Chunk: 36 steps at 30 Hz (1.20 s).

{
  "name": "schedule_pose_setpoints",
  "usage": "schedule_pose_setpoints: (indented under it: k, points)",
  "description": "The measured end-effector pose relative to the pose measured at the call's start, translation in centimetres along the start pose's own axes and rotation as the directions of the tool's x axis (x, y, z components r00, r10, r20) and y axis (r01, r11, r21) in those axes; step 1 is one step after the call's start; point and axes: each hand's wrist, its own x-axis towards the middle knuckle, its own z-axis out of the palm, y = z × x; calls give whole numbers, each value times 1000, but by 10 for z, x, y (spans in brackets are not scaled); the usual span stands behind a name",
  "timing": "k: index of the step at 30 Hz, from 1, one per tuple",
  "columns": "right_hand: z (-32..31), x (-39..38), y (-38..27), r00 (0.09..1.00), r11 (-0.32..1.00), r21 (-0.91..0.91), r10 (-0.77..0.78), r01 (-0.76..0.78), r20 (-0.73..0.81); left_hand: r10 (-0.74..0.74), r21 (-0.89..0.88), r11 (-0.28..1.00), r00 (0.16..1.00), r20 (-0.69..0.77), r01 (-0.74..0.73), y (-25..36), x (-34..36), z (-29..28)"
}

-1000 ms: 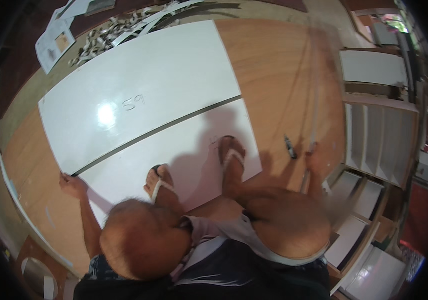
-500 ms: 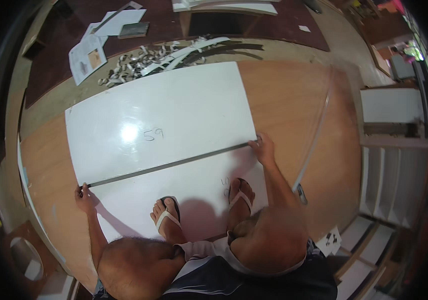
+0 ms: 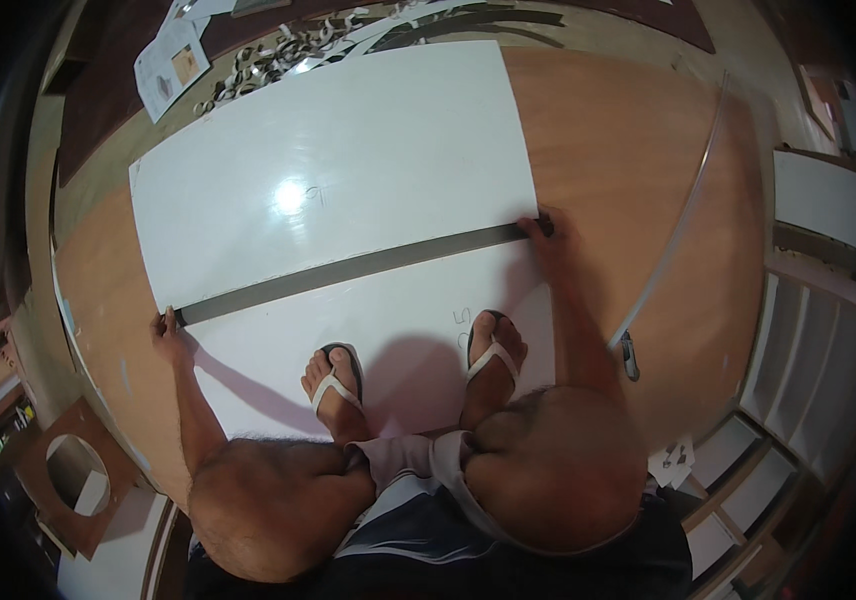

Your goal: The person measures and marks a large white panel using a metal ruler and a utility knife, then cuts along the marked line. They handle the cut pieces and place them on the floor, then repeat the process on another panel.

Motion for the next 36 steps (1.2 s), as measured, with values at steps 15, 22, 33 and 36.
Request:
schedule_pose_setpoints:
  k: [15,22,33,36]
  points:
    - [-122,-57,84,867,859,-455,-25,-236,-498,59,310,951,985,-164,-5,40,-28,-23]
    - [-164,-88,162,735,679,-338,455,-652,-503,621,491,540,717,316,-684,160,-102,73]
    - [-199,-154,31,635,921,131,351,-366,-689,781,106,540,544,309,-835,276,-100,137]
    - [-215,-155,-8,793,996,3,76,-92,-604,826,1,492,467,317,-871,305,-131,156]
